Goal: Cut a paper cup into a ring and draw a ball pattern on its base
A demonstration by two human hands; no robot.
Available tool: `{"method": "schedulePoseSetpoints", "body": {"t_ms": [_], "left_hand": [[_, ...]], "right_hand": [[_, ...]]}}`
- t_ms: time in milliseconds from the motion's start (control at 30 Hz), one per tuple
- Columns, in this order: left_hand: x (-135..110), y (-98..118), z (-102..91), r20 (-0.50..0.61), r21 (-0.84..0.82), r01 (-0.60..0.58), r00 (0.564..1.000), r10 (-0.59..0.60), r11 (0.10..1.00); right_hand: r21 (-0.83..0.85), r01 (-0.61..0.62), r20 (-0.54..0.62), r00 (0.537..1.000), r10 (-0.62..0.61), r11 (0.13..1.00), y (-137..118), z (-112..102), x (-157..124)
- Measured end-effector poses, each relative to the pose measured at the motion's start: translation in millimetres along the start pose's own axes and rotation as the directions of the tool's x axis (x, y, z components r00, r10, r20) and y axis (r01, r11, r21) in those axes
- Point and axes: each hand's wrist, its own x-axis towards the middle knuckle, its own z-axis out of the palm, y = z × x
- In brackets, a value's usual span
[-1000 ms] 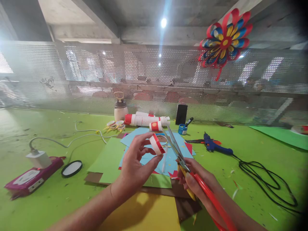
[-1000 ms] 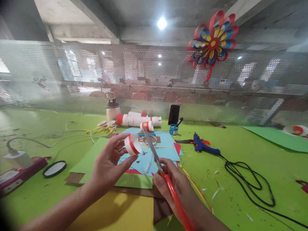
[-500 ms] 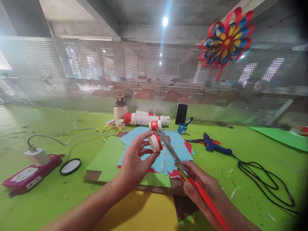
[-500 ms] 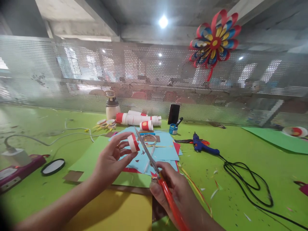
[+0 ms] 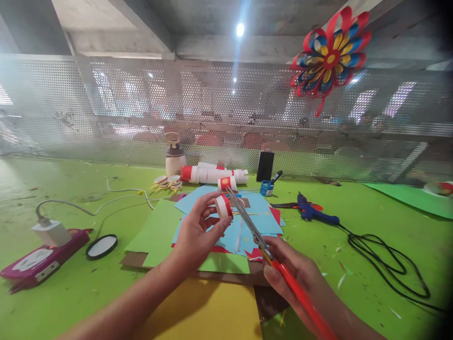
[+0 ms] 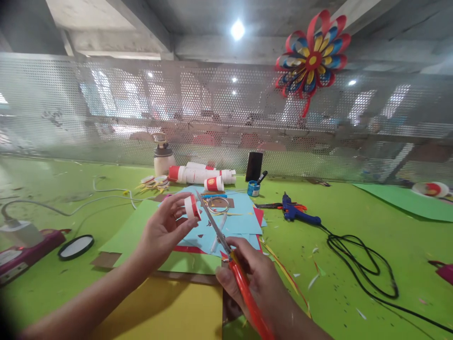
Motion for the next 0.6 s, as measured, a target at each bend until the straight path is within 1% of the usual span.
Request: {"method": "schedulePoseSetpoints", "body": {"t_ms": [100,167,333,467,533,600], "left_hand": [[0.7,5.4,-0.6,0.026,-0.055,0.084,0.996,-0.082,0.995],[0.2,8.7,-0.7,0.025,-0.066,0.116,0.993,-0.114,0.991],[-0.7,12.2,0.0,0.005,-0.156,0.127,0.992,-0.127,0.980],[-0.3,12.2,-0.5,0.032,-0.278,0.125,0.992,-0.121,0.952],[-0.8,13.8,-1.3,0.053,-0.320,0.151,0.989,-0.141,0.936],[-1.8,16.0,-2.4,0.097,-0.351,0.177,0.983,-0.153,0.919]], "right_hand": [[0.053,-0.018,-0.006,1.000,0.019,0.998,-1.1,-0.9,1.0],[0.050,-0.017,-0.008,1.000,0.018,0.999,-2.1,-2.5,1.8],[-0.058,0.005,0.031,1.000,-0.003,0.998,-4.1,-7.2,2.9],[-0.021,-0.014,0.027,1.000,0.014,1.000,-7.0,-7.9,3.3],[-0.002,-0.015,0.021,1.000,0.015,1.000,-7.8,-7.7,3.4],[0.019,-0.014,0.020,1.000,0.013,1.000,-7.4,-7.4,3.0]]}}
